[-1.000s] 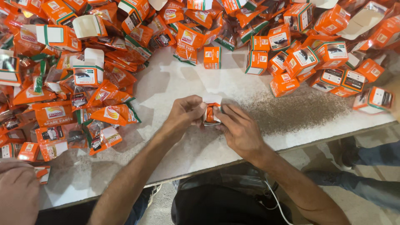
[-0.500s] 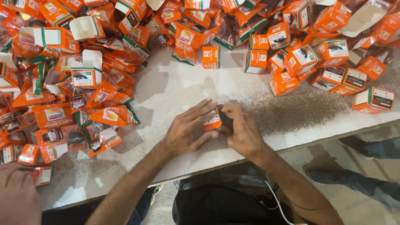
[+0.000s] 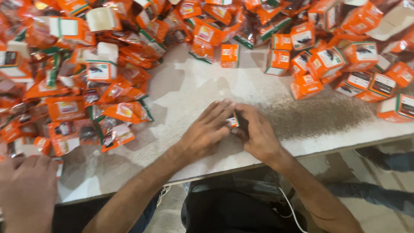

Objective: The person packs small orange-wrapped product packets into small white cardboard boxes at a table covered with piles of packaged goods. They pick up a box, insert packets, fold the box flaps closed, and set the finished box aside, repeating the cycle.

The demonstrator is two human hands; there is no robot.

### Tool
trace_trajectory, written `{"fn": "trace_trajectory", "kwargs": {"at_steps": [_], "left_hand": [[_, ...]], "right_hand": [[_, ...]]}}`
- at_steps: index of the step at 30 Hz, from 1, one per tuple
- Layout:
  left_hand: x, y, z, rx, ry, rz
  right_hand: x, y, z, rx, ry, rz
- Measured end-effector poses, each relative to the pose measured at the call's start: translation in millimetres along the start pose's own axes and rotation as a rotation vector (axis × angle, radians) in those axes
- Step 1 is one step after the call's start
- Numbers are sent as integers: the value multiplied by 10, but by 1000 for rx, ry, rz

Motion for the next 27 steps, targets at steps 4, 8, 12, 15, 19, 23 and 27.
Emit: {"fn": "trace_trajectory", "kwargs": {"at_steps": [4,8,12,15,19,23,27], "left_hand": [[-108,-28,-9,-14,-43,119],[-647,369,-6,-24,-287,351],[-1566,1400,-11,-593,-444,874],[-1874,1626,34,-569,-482,1013],[-1262,1199,248,-702,-373,356],[-234,219,64,-836,-173,-359],[-571,-96,-316,-413,-301,70]], "right_hand": [[-11,134,108,-61,29,-30],[-356,274,463,-201,-101,-336],[-634,387,651,-259,-343,-525],[-488,457,610,-264,-232,-425],[-117,547,515,-272,-79,-368],[96,528,489,-296,-3,-443],[32,265,382,-71,104,-96]]}}
Point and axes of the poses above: each hand's wrist, its own z-axis towards the middle knuckle, its own x-axis out of the palm, y = z × x, the point moved 5 cm from there along z, towards the middle knuckle, and after that the axes turned 5 degrees about -x, right-handed, at the moved point
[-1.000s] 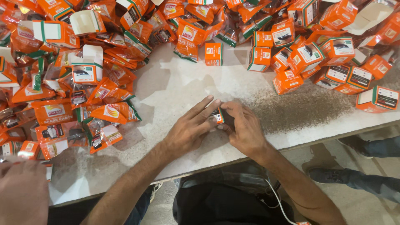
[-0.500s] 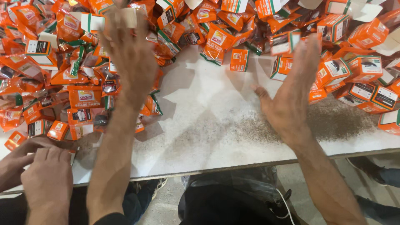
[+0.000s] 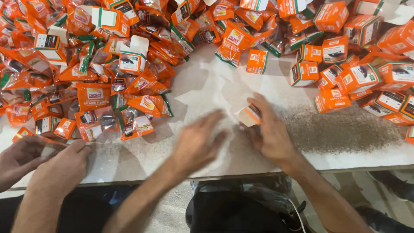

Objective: The person packs small orange-wrapped product packets into small white cardboard boxes at a table covered with piles of packaged goods. They pick up a box, insert packets, fold the box flaps closed, and set the finished box aside, repeating the cycle.

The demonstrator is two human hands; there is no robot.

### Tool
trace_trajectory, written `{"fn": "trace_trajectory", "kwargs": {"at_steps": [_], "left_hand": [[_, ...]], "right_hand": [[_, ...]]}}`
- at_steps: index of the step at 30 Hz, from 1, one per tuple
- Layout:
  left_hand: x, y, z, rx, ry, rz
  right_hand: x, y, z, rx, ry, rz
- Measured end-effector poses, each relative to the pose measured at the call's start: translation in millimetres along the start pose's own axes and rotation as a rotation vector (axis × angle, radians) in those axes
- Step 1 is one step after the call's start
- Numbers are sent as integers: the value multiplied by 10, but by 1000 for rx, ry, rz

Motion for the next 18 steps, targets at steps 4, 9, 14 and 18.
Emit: {"fn": "trace_trajectory", "kwargs": {"at_steps": [4,9,14,18], "left_hand": [[-544,610,-27,-109,-60,894],[-387,955,98,-192,139,771],[-203,538,134,-88,-109,21],[79,16,28,240,-219,-159]], "right_hand": [[146,-112,-94,151,-48,282],[200,-146,-146,243,20,347],[120,-287,-179,318,-79,417],[112,-282,-199,197,-29,382]]}}
Point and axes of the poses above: each hand's wrist, its own z-axis towards the middle knuckle, its own x-axis out of the palm, y = z × x, the point moved 5 cm from there along z, towards the middle knuckle, and after that the axes turned 5 degrees about -x, right-handed, at the moved point
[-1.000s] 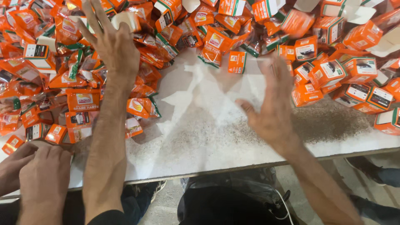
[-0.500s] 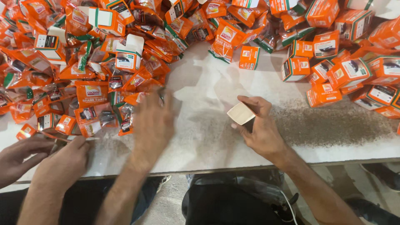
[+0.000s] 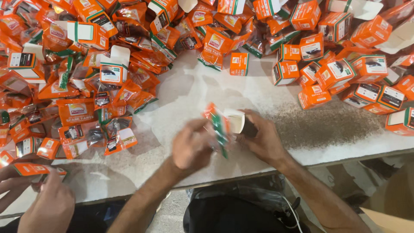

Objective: The person packs small orange-wrapped product packets into small white cardboard boxes at a table covered with piles of packaged goods. They pick up a box, insert packets, fold the box flaps closed, and set the finished box aside, repeating the cycle.

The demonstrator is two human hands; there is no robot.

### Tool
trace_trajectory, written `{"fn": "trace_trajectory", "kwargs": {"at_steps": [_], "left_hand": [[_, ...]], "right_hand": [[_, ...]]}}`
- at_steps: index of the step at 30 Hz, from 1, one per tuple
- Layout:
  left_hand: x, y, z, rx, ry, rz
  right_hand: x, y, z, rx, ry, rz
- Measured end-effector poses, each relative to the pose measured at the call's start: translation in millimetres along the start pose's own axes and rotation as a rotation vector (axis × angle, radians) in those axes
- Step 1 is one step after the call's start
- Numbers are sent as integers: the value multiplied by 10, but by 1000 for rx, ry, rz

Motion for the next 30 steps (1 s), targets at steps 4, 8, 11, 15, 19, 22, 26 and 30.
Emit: {"fn": "trace_trajectory", "kwargs": {"at_steps": [4,8,11,15,19,22,26,30], "left_hand": [[234,-66,1,229,152,53],[314,2,41,103,231,239],[421,-47,95,6,268,292],[453,-31,208,-131,209,287],[361,101,202,-324,137,-13],[396,302,48,-734,106,-211],[618,488,-27,-920,300,-235],[751,695,115,-829,424,-111]], "right_hand": [[-5,62,-3,-46,16,4],[-28,97,38,-8,28,-101],[-7,122,42,20,1,-56],[19,203,53,-8,-17,-166],[15,285,88,-15,-9,-170],[26,335,84,-22,-27,-203],[36,382,72,-118,-31,-174],[41,338,37,-132,-72,-215]]}}
Point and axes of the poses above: each hand's wrist, its own z-axis towards the middle knuckle, its own x-axis out of the palm, y = z × x, the point moved 5 cm from there along z, towards the middle knuckle, and after that the axes turned 5 degrees about -x, right-handed, at the moved point
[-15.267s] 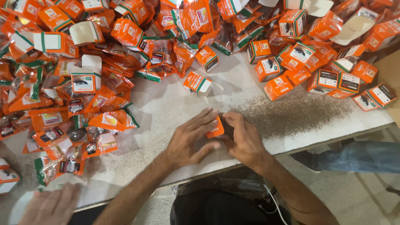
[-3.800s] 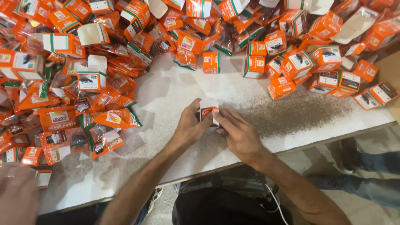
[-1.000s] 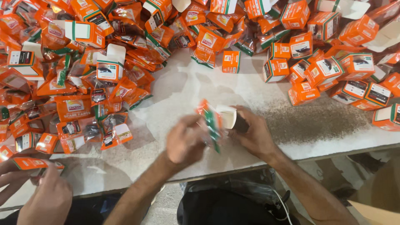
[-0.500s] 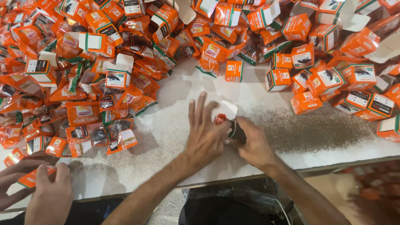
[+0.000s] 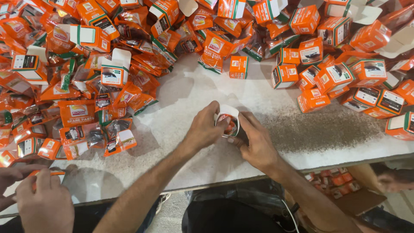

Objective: The person packs small orange-wrapped product packets into small white cardboard boxes at a table covered with piles of packaged goods. They pick up a box, insert packets, fold the box flaps closed, and set the finished box aside, repeating the cycle.

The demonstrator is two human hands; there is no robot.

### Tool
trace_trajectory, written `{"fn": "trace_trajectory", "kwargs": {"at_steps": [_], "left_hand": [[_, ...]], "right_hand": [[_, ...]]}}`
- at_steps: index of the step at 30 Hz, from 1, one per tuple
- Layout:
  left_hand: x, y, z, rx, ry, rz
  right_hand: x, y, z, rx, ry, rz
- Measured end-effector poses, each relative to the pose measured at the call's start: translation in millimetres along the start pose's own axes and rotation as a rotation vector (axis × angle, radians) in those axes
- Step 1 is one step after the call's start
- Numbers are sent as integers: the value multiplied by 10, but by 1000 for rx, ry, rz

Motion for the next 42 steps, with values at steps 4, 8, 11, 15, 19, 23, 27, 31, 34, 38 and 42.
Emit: {"fn": "trace_trajectory", "kwargs": {"at_steps": [4,8,11,15,19,23,27,31,34,38,42], "left_hand": [[32,18,0,-3,-41,-74],[70,53,-186,21,20,-381],[-1,167,-194,-74,236,-707],[-53,253,-108,-194,361,-869],[16,169,-82,-114,220,-528],[-70,-85,-245,294,-10,-270],[-176,-292,-481,787,1,-57],[-185,-285,-509,791,14,71],[-169,-248,-486,721,-5,12],[-169,-209,-475,719,16,-71],[-190,-220,-504,801,10,77]], "right_hand": [[19,-71,-78,17,-101,87],[44,-24,-141,-203,-83,-219],[64,-2,-157,-281,-40,-327],[94,27,-151,-291,19,-404],[86,32,-136,-247,-33,-325],[99,-12,-160,-206,-26,-311],[98,-168,-186,-6,1,-171],[88,-208,-170,-11,-32,-76],[103,-219,-143,15,-34,-48],[96,-214,-124,59,-28,-32],[85,-220,-126,73,-8,-49]]}}
Point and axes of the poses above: each hand's wrist, its own z-axis towards the middle knuckle, its own x-axis out of the palm, y = z × x, the point moved 5 cm from there along z, towards the middle knuckle, and after that the axes turned 5 degrees about -x, right-handed, at the moved point
